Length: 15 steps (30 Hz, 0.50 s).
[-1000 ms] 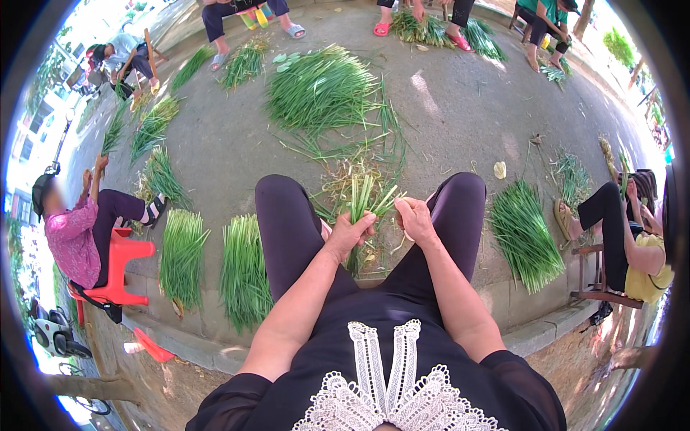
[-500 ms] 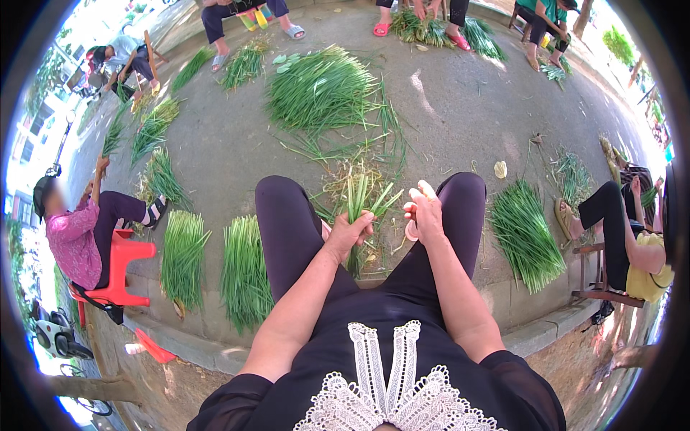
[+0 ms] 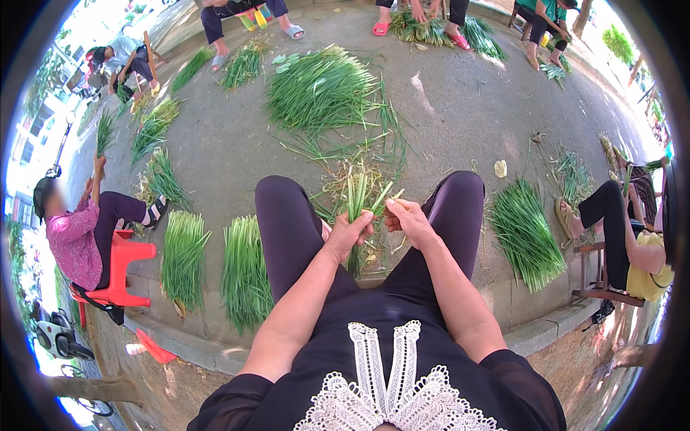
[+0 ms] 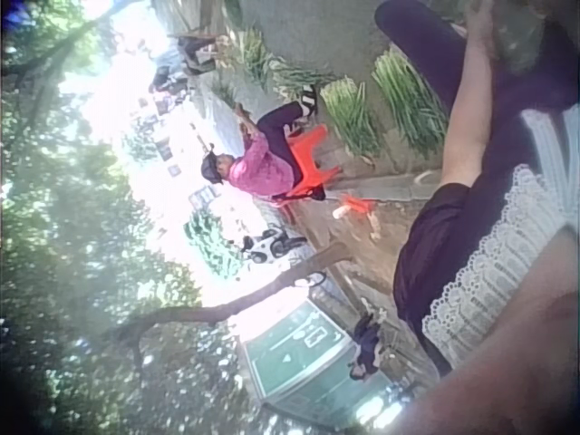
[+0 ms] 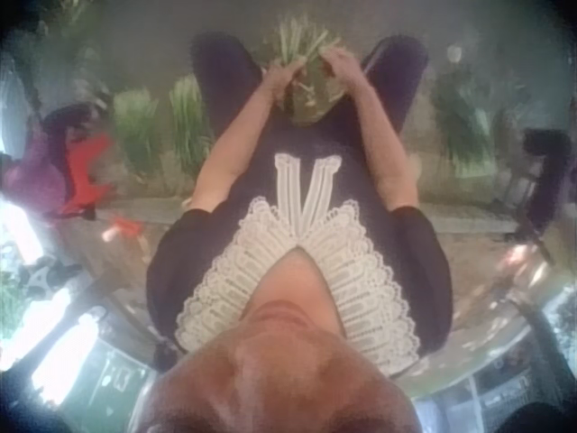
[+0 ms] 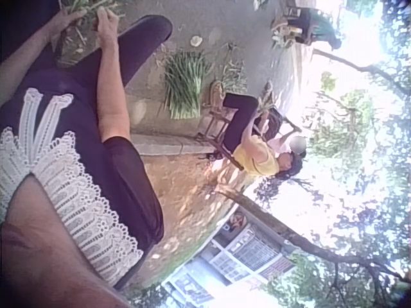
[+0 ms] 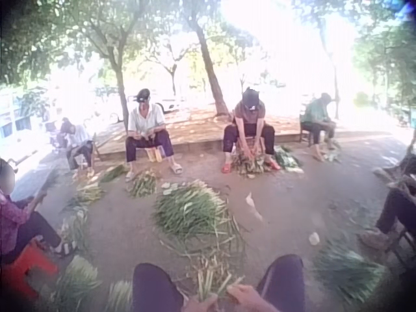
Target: The person cleans scallions by hand, peeling away the outer layers and removing the roots while sitting outdoors with other people.
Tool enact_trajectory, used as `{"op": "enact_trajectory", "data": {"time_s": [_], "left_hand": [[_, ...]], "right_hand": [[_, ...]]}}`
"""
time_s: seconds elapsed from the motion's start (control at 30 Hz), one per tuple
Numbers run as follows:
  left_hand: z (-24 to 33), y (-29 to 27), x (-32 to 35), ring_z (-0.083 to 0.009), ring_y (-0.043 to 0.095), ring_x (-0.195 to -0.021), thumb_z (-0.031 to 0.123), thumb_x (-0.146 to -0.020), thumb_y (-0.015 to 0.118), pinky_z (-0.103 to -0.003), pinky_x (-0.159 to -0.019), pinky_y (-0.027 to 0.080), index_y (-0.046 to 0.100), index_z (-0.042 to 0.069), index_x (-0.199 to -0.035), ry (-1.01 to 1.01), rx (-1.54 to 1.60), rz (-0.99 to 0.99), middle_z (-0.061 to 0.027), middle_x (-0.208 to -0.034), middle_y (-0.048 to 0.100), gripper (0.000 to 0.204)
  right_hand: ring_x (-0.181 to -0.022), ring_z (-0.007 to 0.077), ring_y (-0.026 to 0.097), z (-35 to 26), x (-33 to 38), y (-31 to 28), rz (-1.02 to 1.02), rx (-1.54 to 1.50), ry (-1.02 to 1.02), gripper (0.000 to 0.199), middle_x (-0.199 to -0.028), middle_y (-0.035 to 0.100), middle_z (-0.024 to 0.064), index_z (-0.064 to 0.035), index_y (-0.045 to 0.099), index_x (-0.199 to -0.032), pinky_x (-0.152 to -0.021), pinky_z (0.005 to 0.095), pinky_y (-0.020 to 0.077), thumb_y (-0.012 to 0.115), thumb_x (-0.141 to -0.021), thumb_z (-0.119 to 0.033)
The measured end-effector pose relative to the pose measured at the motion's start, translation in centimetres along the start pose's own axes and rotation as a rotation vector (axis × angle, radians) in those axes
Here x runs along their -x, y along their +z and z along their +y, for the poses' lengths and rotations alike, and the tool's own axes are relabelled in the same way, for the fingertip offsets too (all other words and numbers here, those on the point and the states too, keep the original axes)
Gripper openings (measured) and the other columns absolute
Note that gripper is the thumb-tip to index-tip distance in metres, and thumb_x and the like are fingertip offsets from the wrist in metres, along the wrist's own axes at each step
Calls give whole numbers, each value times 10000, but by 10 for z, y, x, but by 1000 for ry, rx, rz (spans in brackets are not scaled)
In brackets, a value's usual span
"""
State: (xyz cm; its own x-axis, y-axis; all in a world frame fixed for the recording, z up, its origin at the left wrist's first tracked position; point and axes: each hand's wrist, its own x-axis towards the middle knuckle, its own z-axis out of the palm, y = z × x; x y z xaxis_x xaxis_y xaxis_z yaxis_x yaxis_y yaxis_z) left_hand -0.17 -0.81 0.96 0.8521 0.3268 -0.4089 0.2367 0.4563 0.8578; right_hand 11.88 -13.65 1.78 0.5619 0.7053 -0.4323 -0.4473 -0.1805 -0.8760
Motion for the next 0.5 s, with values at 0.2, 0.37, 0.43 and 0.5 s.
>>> {"op": "enact_trajectory", "data": {"time_s": [0.2,0.37,0.43,0.5], "left_hand": [[2,2,2,-56,419,-427,208,-849,564,-182,-398,333,592,31,-895,6,-10,-11,-6,-622,550,185],[1,-1,0,-50,408,-413,203,-846,562,-185,-386,324,592,19,-899,11,14,10,-10,-619,553,193],[1,-1,0,-50,405,-412,205,-846,560,-185,-386,322,588,15,-905,9,17,17,-11,-622,553,200],[3,-2,2,-55,407,-430,218,-851,553,-186,-407,326,581,16,-913,6,8,7,-5,-629,546,213]], "right_hand": [[-542,86,497,10,-8,-6,50,55,-104,249,-649,530,12,-37,566,-792,-492,251,437,510,-873,-266],[-534,88,512,0,-14,-17,423,-339,-56,160,-723,540,26,-24,544,-925,-450,215,436,494,-835,-146],[-572,100,530,-2,-11,-14,422,-283,-104,214,-794,549,44,-20,520,-1003,-478,229,451,494,-828,-140],[-593,105,535,-3,-8,-11,366,-332,-62,242,-834,550,50,-20,505,-1035,-497,237,458,496,-829,-147]]}}
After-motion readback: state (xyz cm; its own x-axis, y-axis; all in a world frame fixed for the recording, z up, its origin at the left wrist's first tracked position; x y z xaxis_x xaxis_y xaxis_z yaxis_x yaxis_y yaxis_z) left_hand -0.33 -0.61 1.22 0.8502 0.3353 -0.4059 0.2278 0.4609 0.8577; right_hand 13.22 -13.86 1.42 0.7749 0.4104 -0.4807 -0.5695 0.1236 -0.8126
